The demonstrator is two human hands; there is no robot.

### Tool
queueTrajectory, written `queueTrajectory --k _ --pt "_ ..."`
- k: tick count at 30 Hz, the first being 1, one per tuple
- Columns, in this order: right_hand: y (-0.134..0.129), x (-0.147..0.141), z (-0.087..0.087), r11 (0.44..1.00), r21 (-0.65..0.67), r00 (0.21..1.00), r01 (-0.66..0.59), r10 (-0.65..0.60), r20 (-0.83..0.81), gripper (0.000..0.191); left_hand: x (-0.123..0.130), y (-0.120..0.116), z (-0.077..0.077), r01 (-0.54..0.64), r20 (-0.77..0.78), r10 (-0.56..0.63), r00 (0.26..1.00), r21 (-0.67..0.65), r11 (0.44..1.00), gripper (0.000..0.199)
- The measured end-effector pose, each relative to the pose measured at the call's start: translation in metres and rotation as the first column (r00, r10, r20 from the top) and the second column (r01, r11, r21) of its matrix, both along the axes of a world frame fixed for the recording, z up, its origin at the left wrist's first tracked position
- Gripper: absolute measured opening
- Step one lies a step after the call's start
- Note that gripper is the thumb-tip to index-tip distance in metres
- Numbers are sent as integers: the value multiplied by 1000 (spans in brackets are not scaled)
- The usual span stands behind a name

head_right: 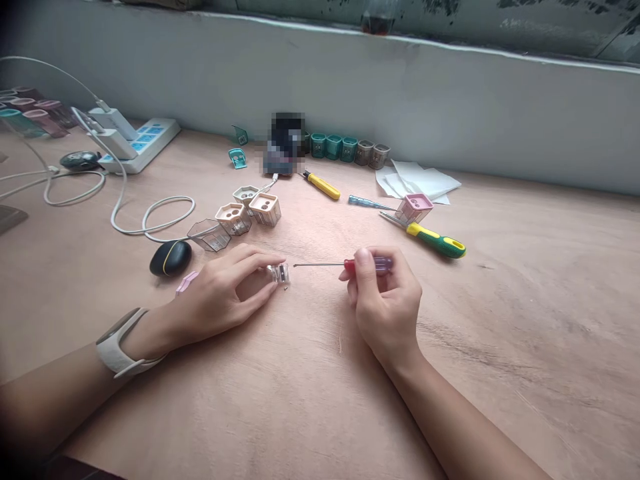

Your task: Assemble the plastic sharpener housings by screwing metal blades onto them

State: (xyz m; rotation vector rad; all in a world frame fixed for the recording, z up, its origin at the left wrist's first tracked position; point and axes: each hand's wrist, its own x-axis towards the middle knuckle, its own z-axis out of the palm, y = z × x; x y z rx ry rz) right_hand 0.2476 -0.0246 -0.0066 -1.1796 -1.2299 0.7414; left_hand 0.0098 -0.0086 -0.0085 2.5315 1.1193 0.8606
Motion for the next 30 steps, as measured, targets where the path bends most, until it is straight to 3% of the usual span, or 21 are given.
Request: queueTrajectory --k 5,13,30 --pt "6 3 2 991 -96 985 -93 78 -152 32 0 1 0 3 2 -3 1000 -6 1000 31" --pt "-1 -1 1 978 -115 968 -175 150 -200 28 1 -2 7 105 101 -117 988 111 988 16" --pt "0 -2 -1 984 -96 972 -147 126 -196 29 -1 -1 6 91 127 -106 986 121 989 9"
